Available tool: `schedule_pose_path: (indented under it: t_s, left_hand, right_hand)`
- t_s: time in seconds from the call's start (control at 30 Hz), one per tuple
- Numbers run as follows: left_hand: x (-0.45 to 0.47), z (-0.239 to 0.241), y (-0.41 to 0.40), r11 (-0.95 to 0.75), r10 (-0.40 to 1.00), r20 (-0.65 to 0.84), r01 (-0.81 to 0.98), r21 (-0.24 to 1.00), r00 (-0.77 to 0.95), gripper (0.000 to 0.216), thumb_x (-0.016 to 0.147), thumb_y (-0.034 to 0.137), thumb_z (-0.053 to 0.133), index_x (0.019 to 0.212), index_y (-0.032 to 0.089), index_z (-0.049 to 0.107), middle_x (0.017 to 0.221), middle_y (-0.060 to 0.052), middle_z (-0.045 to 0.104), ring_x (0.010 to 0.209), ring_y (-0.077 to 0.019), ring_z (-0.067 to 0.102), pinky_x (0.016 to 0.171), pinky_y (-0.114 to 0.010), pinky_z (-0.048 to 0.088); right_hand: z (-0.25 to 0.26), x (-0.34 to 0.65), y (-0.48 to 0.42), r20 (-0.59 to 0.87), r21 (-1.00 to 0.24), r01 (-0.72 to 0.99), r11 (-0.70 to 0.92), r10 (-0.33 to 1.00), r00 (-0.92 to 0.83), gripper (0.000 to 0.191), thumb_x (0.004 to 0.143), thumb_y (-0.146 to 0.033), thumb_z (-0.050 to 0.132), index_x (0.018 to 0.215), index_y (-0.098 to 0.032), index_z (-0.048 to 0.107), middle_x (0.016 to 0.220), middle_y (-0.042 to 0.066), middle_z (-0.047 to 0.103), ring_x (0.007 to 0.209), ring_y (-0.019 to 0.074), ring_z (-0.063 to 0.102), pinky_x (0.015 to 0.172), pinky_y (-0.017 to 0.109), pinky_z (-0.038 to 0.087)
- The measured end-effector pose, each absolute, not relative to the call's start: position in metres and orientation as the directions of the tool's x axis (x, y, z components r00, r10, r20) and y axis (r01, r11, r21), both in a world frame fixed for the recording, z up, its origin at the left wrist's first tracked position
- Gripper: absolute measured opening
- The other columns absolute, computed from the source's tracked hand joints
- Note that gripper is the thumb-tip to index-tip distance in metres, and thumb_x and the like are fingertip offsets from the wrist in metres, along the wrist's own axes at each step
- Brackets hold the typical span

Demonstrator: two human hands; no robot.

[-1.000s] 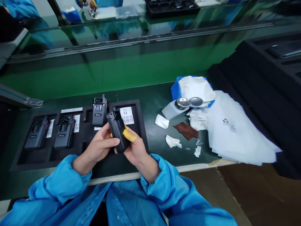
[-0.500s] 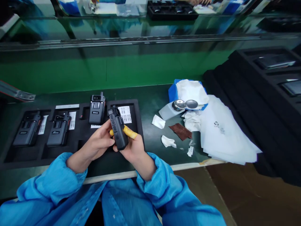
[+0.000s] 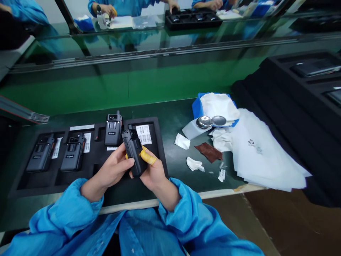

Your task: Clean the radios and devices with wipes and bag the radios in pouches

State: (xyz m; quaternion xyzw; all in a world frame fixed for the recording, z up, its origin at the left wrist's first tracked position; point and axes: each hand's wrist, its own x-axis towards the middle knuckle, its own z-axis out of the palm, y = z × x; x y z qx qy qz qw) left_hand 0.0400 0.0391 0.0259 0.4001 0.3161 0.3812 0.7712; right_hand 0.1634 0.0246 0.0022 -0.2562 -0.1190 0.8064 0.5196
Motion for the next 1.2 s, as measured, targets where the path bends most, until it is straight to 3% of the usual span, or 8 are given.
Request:
schedule_pose_path:
  t_s: [0.27,0.47,0.57,0.7,0.8,1.07,1.2]
  left_hand:
    - [0.0405,0.0238,0.0358,0.305,0.885,-0.185,-0.232,0.923,0.428,0.065,0.076,0.042,0.070,0.132,0.024,0.043,0.097,-0.004,0.057,0.063,-0.0096,0.053,0.045,-0.019,0.046]
    - [0.0436,0.0214,0.0387,0.354,0.869,-0.205,-0.277,0.893,0.451,0.071,0.076,0.040,0.070,0.138,0.023,0.039,0.090,-0.002,0.058,0.061,-0.0101,0.053,0.046,-0.020,0.046]
    - [0.0414,0.0202,0.0387,0.372,0.874,-0.217,-0.312,0.874,0.436,0.070,0.076,0.035,0.069,0.138,0.025,0.039,0.106,-0.005,0.057,0.063,-0.0087,0.053,0.049,-0.020,0.046]
    - [0.0383,0.0206,0.0376,0.389,0.881,-0.234,-0.349,0.853,0.411,0.083,0.073,0.028,0.068,0.145,0.029,0.027,0.126,-0.008,0.049,0.066,-0.0072,0.052,0.053,-0.020,0.048]
    - [0.0390,0.0217,0.0378,0.386,0.877,-0.233,-0.326,0.863,0.421,0.090,0.072,0.028,0.069,0.147,0.032,0.019,0.123,-0.009,0.050,0.065,-0.0086,0.053,0.047,-0.021,0.048]
    - [0.0430,0.0171,0.0382,0.334,0.899,-0.198,-0.319,0.887,0.391,0.086,0.075,0.036,0.071,0.146,0.036,0.022,0.115,-0.006,0.055,0.057,-0.0063,0.054,0.040,-0.017,0.045]
    - [0.0444,0.0167,0.0375,0.348,0.911,-0.229,-0.340,0.874,0.344,0.098,0.075,0.041,0.072,0.148,0.035,0.007,0.099,-0.002,0.061,0.048,-0.0051,0.052,0.037,-0.017,0.042]
  right_hand:
    - [0.0006,0.1628,0.0254,-0.299,-0.460,-0.784,-0.416,0.904,-0.305,0.017,0.071,-0.032,0.068,0.079,-0.018,0.062,0.067,0.002,0.065,0.060,0.0164,0.060,0.040,0.025,0.050]
    - [0.0031,0.1672,0.0289,-0.324,-0.412,-0.780,-0.471,0.876,-0.357,0.014,0.076,-0.027,0.060,0.084,-0.017,0.064,0.064,0.001,0.064,0.054,0.0132,0.058,0.040,0.022,0.049]
    - [0.0026,0.1683,0.0290,-0.327,-0.393,-0.782,-0.484,0.868,-0.373,0.013,0.080,-0.026,0.053,0.084,-0.018,0.062,0.064,0.001,0.064,0.053,0.0129,0.057,0.039,0.021,0.048]
    - [0.0015,0.1687,0.0285,-0.328,-0.395,-0.774,-0.495,0.863,-0.385,0.015,0.083,-0.025,0.047,0.084,-0.018,0.060,0.066,0.002,0.065,0.056,0.0130,0.058,0.039,0.020,0.047]
    - [0.0021,0.1681,0.0284,-0.319,-0.426,-0.758,-0.494,0.866,-0.385,0.015,0.082,-0.026,0.048,0.087,-0.018,0.059,0.072,0.003,0.066,0.060,0.0147,0.060,0.040,0.022,0.047]
    - [0.0029,0.1652,0.0276,-0.314,-0.448,-0.765,-0.462,0.883,-0.349,0.014,0.079,-0.028,0.055,0.088,-0.018,0.059,0.074,0.003,0.066,0.060,0.0144,0.060,0.041,0.023,0.049]
    - [0.0008,0.1627,0.0249,-0.325,-0.457,-0.777,-0.433,0.895,-0.307,0.015,0.081,-0.031,0.059,0.089,-0.018,0.060,0.068,0.000,0.064,0.053,0.0115,0.057,0.040,0.022,0.049]
